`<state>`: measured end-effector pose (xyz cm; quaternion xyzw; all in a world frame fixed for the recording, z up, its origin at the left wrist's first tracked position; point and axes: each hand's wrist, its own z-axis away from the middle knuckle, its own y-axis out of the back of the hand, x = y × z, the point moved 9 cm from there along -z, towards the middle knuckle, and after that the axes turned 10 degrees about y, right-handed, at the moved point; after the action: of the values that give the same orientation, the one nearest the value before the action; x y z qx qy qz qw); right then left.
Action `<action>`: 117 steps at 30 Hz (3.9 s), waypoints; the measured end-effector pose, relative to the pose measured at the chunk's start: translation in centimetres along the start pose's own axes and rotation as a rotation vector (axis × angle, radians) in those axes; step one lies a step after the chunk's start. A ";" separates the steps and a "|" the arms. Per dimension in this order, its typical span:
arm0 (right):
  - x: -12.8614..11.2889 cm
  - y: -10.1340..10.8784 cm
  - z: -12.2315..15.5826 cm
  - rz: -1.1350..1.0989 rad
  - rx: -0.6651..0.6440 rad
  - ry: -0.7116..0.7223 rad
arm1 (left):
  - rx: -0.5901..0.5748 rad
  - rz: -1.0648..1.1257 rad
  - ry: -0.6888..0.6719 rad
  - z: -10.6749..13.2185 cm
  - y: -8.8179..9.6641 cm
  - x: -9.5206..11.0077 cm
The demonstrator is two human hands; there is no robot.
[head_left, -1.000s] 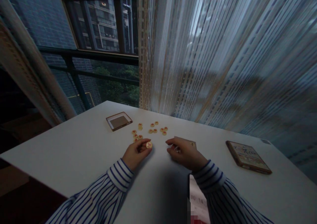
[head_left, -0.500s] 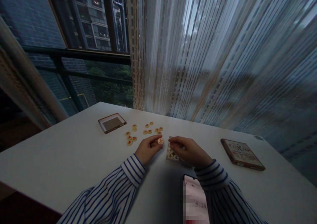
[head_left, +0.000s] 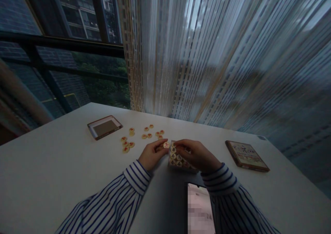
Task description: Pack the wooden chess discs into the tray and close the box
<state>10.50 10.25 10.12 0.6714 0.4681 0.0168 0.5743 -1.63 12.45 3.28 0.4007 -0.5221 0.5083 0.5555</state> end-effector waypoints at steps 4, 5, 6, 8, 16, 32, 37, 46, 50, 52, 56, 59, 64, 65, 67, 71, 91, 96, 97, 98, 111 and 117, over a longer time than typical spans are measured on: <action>0.4 -0.8 -0.7 0.071 -0.044 -0.003 | -0.021 0.036 0.028 0.3 -0.2 -0.2; 0.4 -1.0 -0.9 0.086 -0.054 0.001 | -0.026 0.049 0.037 0.3 -0.2 -0.3; 0.4 -1.1 -1.0 0.100 -0.061 0.009 | -0.032 0.063 0.047 0.3 -0.3 -0.4; 0.3 -1.4 -1.2 0.126 -0.069 0.027 | -0.048 0.092 0.062 0.2 -0.3 -0.6; -0.1 -1.5 -1.4 0.168 -0.040 0.076 | -0.120 0.173 0.061 0.3 -0.8 -0.6; -1.1 -1.3 -0.8 0.279 -0.044 0.125 | -0.031 0.244 0.124 0.1 -0.3 -1.4; -1.5 -1.3 -0.8 0.328 -0.049 0.154 | -0.013 0.226 0.121 0.2 -0.3 -1.2; -2.2 -1.6 -0.9 0.407 -0.079 0.186 | -0.014 0.228 0.124 0.3 -0.3 -1.5; -2.3 -1.7 -0.9 0.436 -0.087 0.191 | -0.023 0.210 0.137 0.3 -0.5 -1.6; -2.2 -1.5 -0.8 0.446 -0.088 0.190 | -0.012 0.212 0.137 0.4 -0.4 -1.5; -1.7 -0.8 -0.7 0.454 -0.081 0.165 | 0.044 0.208 0.115 0.3 0.2 -1.2; -1.3 -0.6 -0.6 0.464 -0.102 0.142 | 0.078 0.167 0.106 0.2 0.6 -1.1; -0.5 -1.0 -0.4 0.502 -0.206 0.145 | 0.133 0.077 0.062 0.2 1.1 -0.8; -0.4 -1.1 -0.3 0.508 -0.228 0.145 | 0.143 0.060 0.051 0.2 1.1 -0.8; -0.1 -1.3 -0.3 0.510 -0.276 0.139 | 0.157 0.033 0.038 0.2 1.2 -0.7; 0.2 -1.9 0.0 0.488 -0.379 0.123 | 0.162 0.001 0.038 0.2 1.1 -0.9; 0.9 -3.0 0.7 0.364 -0.508 0.045 | 0.152 -0.242 -0.023 0.0 1.1 -1.2; 1.0 -3.3 0.8 0.337 -0.518 0.052 | 0.154 -0.255 -0.022 -0.1 1.0 -1.3; 1.1 -3.4 0.8 0.337 -0.515 0.054 | 0.152 -0.255 -0.018 -0.1 1.0 -1.4; 1.2 -3.4 0.8 0.341 -0.509 0.056 | 0.150 -0.256 -0.015 -0.1 1.0 -1.4; 1.0 -3.6 0.8 0.390 -0.540 0.031 | 0.149 -0.283 -0.020 0.1 1.0 -1.1; 1.1 -3.6 0.9 0.404 -0.575 -0.010 | 0.160 -0.285 -0.034 0.1 1.1 -1.1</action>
<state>9.43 9.95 6.36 0.5612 0.2991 0.2578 0.7274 -2.63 12.35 2.16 0.5221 -0.4269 0.4577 0.5794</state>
